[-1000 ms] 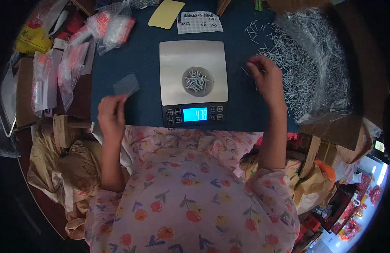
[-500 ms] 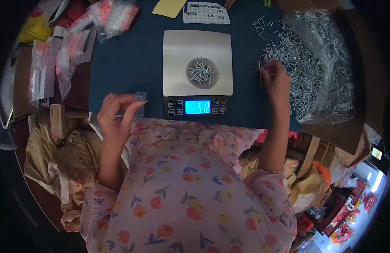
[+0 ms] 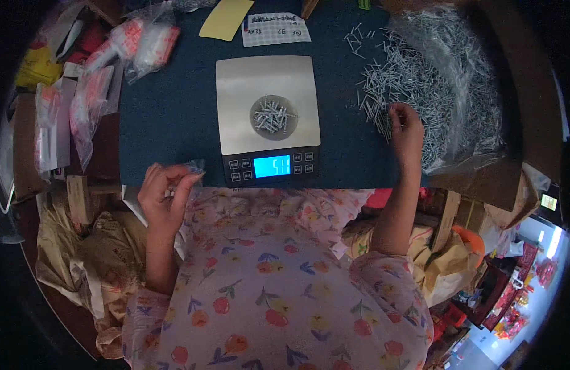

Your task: Weighing small metal fasteners on a digital scale and placing them into individual plastic bags.

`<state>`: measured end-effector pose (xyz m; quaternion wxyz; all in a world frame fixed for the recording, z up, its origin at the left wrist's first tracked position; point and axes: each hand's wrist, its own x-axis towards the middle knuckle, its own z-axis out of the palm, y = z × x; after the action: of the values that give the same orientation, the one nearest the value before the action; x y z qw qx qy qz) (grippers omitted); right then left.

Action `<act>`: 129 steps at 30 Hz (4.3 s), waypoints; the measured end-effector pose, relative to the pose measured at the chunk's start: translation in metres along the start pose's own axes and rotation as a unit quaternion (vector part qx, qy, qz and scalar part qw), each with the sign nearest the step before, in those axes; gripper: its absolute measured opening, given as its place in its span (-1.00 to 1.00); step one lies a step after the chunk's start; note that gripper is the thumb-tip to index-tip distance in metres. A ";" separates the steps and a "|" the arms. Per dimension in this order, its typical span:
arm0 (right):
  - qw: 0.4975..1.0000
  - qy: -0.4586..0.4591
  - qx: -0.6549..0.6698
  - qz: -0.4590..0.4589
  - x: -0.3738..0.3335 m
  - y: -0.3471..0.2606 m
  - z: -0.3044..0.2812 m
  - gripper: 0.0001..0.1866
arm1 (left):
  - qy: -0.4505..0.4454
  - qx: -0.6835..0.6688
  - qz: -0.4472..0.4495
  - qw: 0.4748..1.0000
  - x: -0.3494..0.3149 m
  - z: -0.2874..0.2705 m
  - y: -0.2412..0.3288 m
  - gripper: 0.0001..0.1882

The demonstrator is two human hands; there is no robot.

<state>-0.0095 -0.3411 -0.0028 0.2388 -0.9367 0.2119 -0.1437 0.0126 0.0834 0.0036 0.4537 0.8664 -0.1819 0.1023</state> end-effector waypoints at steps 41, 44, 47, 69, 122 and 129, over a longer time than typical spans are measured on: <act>0.937 -0.197 0.250 -0.144 -0.030 -0.133 0.040 -0.82 | -0.185 -0.059 0.079 0.978 -0.008 0.017 0.040 -0.79; 0.878 -0.310 0.338 -0.139 -0.044 -0.136 0.039 -0.86 | -0.220 -0.147 -0.043 0.963 -0.013 0.016 0.050 -0.73; 0.756 -0.515 0.366 -0.172 -0.067 -0.142 0.021 -0.88 | -0.212 -0.255 0.011 0.943 -0.012 0.024 0.054 -0.74; 0.906 -0.277 0.313 -0.070 -0.083 -0.106 0.005 -0.86 | -0.307 -0.160 0.104 0.932 -0.001 0.002 0.039 -0.85; 0.754 -0.397 0.487 -0.192 -0.017 -0.168 0.034 -0.41 | -0.190 -0.441 -0.144 0.865 0.033 0.045 0.028 -0.47; 0.832 -0.264 0.186 -0.451 -0.020 -0.213 0.000 -0.46 | -0.219 -0.356 -0.076 0.905 0.054 0.054 0.028 -0.28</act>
<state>0.0427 -0.1626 0.1024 0.3637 -0.8685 -0.3362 -0.0192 0.0513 0.0125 0.0127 0.6870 0.6589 -0.2349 -0.1967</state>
